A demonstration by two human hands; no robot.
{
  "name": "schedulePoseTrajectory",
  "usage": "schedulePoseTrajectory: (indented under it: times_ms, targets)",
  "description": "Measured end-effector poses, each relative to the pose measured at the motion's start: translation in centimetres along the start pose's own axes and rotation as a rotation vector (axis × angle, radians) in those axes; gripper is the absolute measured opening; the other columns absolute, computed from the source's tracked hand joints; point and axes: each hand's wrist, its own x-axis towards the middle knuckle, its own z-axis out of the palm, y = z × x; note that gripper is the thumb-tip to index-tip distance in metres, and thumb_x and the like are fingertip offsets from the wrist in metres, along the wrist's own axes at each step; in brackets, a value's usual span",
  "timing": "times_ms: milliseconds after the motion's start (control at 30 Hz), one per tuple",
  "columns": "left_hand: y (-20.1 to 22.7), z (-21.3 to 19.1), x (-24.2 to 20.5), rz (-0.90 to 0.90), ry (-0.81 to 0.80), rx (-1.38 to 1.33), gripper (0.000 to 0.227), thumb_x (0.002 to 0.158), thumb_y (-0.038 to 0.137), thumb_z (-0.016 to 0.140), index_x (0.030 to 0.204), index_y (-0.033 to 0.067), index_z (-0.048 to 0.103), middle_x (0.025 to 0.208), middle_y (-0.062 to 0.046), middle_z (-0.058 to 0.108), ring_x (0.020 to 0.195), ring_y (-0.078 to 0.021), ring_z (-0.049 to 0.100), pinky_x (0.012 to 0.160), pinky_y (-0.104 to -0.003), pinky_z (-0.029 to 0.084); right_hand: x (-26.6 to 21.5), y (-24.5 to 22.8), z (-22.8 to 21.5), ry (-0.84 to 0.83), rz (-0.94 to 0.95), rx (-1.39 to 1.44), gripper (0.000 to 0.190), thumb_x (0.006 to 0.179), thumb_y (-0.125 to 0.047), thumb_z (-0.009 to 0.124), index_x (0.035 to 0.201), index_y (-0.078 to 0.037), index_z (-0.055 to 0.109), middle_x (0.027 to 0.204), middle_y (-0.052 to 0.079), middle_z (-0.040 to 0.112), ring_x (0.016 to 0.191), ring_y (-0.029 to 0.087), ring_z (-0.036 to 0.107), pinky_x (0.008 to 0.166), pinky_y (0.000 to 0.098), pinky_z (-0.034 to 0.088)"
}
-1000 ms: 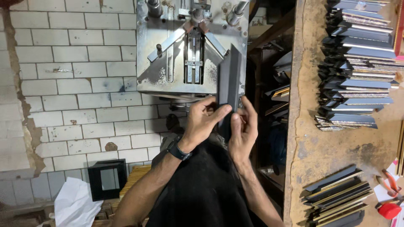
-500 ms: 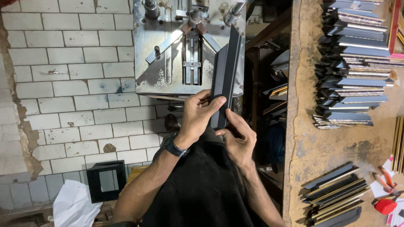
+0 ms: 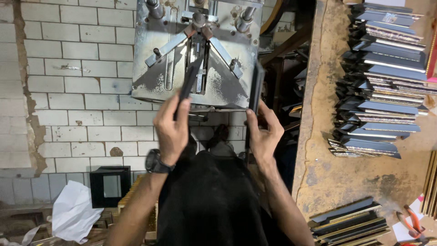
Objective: The person assembles picture frames by joining four pre-cut frame pieces using a corner-joining machine. They repeatedly pick up frame pieces from a workbench, place them into the machine, operate the handles to join the corners, and then remove the assembled frames.
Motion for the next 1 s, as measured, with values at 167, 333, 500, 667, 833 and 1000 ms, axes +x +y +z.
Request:
schedulePoseTrajectory:
  times_ms: [167,333,500,667,833,1000]
  targets:
    - [-9.1,-0.5,7.1,0.498,0.005,0.542,0.025,0.104,0.019,0.072,0.124,0.0031,0.075,0.111,-0.012,0.076,0.086,-0.0217,0.067,0.073,-0.034,0.054,4.2,1.9,3.1,-0.046,-0.462,-0.375,0.032,0.093,-0.021,0.081,0.122,-0.010,0.075,0.100,0.006,0.067,0.079,0.016,0.063,0.070,0.0303,0.052]
    - [-10.3,1.0,9.5,0.500,0.018,0.615,0.029,0.097,0.029,0.083,0.117,0.0073,0.078,0.116,-0.004,0.073,0.104,-0.0235,0.059,0.081,-0.038,0.044,8.0,3.7,8.0,-0.076,-0.469,-0.675,0.033,0.099,-0.030,0.079,0.127,-0.014,0.075,0.105,0.008,0.068,0.086,0.021,0.059,0.074,0.0392,0.046]
    - [-11.0,0.7,13.0,0.540,0.035,0.565,0.024,0.094,0.034,0.086,0.114,0.0222,0.080,0.117,-0.008,0.054,0.115,-0.0281,0.041,0.095,-0.047,0.034,8.1,5.1,9.4,-0.010,-0.533,-0.930,0.038,0.097,-0.025,0.071,0.134,-0.026,0.071,0.124,0.011,0.057,0.108,0.029,0.048,0.086,0.0433,0.041]
    - [-12.5,0.7,14.9,0.504,-0.095,0.498,0.027,0.100,0.031,0.085,0.125,0.0216,0.080,0.108,0.001,0.054,0.107,-0.0230,0.042,0.092,-0.043,0.035,10.9,6.0,12.3,-0.029,-0.489,-0.831,0.036,0.106,-0.027,0.073,0.142,-0.027,0.069,0.125,0.006,0.056,0.110,0.026,0.047,0.091,0.0433,0.039]
    - [-11.2,0.4,15.2,0.541,-0.142,0.500,0.035,0.097,0.034,0.085,0.129,0.0213,0.079,0.103,0.002,0.054,0.105,-0.0228,0.044,0.092,-0.042,0.036,11.4,5.6,12.8,0.007,-0.510,-0.822,0.035,0.108,-0.029,0.076,0.142,-0.026,0.071,0.115,0.004,0.054,0.104,0.027,0.043,0.090,0.0440,0.038]
    - [-11.3,0.3,15.0,0.526,-0.162,0.518,0.029,0.103,0.029,0.082,0.131,0.0244,0.079,0.098,0.003,0.051,0.099,-0.0219,0.041,0.088,-0.040,0.035,10.7,5.1,12.1,-0.023,-0.494,-0.827,0.037,0.108,-0.025,0.074,0.144,-0.027,0.070,0.115,0.004,0.052,0.103,0.027,0.041,0.090,0.0435,0.037]
